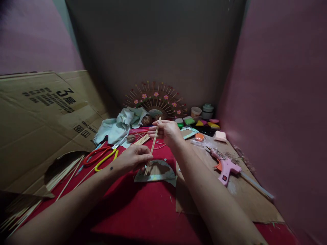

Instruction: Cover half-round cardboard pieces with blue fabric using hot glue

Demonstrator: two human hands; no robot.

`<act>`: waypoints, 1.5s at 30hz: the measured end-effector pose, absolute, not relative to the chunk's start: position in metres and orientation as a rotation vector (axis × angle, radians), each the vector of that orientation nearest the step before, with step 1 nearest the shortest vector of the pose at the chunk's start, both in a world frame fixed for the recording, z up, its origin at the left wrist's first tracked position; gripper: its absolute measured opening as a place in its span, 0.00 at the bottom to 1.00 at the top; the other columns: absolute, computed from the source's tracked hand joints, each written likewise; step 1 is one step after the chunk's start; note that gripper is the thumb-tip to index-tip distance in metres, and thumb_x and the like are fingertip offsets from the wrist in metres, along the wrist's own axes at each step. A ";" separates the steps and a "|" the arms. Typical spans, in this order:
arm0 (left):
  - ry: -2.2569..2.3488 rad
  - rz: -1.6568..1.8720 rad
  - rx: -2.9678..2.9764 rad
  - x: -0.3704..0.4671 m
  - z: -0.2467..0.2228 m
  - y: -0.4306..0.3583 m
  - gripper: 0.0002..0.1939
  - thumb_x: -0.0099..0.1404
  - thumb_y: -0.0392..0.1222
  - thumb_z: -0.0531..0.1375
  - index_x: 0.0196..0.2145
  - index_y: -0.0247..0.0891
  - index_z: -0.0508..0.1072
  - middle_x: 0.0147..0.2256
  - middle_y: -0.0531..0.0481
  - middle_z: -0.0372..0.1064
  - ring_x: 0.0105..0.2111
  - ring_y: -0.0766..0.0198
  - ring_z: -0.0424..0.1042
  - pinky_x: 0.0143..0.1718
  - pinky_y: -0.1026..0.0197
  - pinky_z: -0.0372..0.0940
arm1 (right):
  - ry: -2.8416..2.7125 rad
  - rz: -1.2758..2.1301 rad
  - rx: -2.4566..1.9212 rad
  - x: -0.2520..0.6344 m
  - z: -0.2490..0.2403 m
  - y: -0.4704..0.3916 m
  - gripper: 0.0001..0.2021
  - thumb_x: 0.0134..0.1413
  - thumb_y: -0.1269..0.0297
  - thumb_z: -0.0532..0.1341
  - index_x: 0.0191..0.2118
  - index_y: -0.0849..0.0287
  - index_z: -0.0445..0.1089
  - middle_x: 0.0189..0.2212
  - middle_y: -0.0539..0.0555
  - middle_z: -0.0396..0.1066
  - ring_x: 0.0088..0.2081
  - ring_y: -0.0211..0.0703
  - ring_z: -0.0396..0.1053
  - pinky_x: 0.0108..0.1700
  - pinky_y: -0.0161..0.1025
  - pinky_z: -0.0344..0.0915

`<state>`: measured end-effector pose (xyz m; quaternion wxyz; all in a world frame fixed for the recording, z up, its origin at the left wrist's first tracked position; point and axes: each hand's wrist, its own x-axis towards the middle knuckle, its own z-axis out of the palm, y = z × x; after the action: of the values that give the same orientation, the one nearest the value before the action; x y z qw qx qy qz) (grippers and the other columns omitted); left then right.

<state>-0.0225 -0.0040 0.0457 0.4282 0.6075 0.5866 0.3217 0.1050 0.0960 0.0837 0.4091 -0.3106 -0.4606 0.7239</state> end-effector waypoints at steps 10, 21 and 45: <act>1.479 0.892 1.745 -0.032 0.034 -0.015 0.10 0.63 0.44 0.55 0.26 0.37 0.66 0.20 0.56 0.63 0.19 0.66 0.70 0.21 0.66 0.62 | -1.255 1.464 -1.071 0.126 0.083 0.123 0.10 0.58 0.78 0.51 0.29 0.63 0.64 0.13 0.52 0.68 0.15 0.41 0.70 0.20 0.37 0.71; 1.380 0.945 1.983 -0.039 0.019 -0.014 0.10 0.65 0.39 0.50 0.29 0.36 0.67 0.27 0.53 0.65 0.23 0.67 0.72 0.24 0.67 0.63 | -1.492 1.105 -1.319 0.122 0.047 0.146 0.11 0.52 0.76 0.57 0.20 0.61 0.65 0.22 0.58 0.73 0.35 0.50 0.76 0.38 0.40 0.70; 1.617 0.956 1.912 -0.054 0.045 0.009 0.16 0.65 0.47 0.50 0.39 0.33 0.71 0.28 0.48 0.72 0.22 0.66 0.70 0.23 0.64 0.65 | -1.778 1.598 -0.150 0.122 0.090 0.102 0.09 0.49 0.64 0.63 0.35 0.63 0.75 0.28 0.53 0.75 0.28 0.35 0.71 0.34 0.34 0.68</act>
<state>-0.0544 0.0091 0.0452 0.2285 0.6944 0.5874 0.3474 0.1216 0.1024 0.0895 0.3645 -0.0583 -0.6911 0.6213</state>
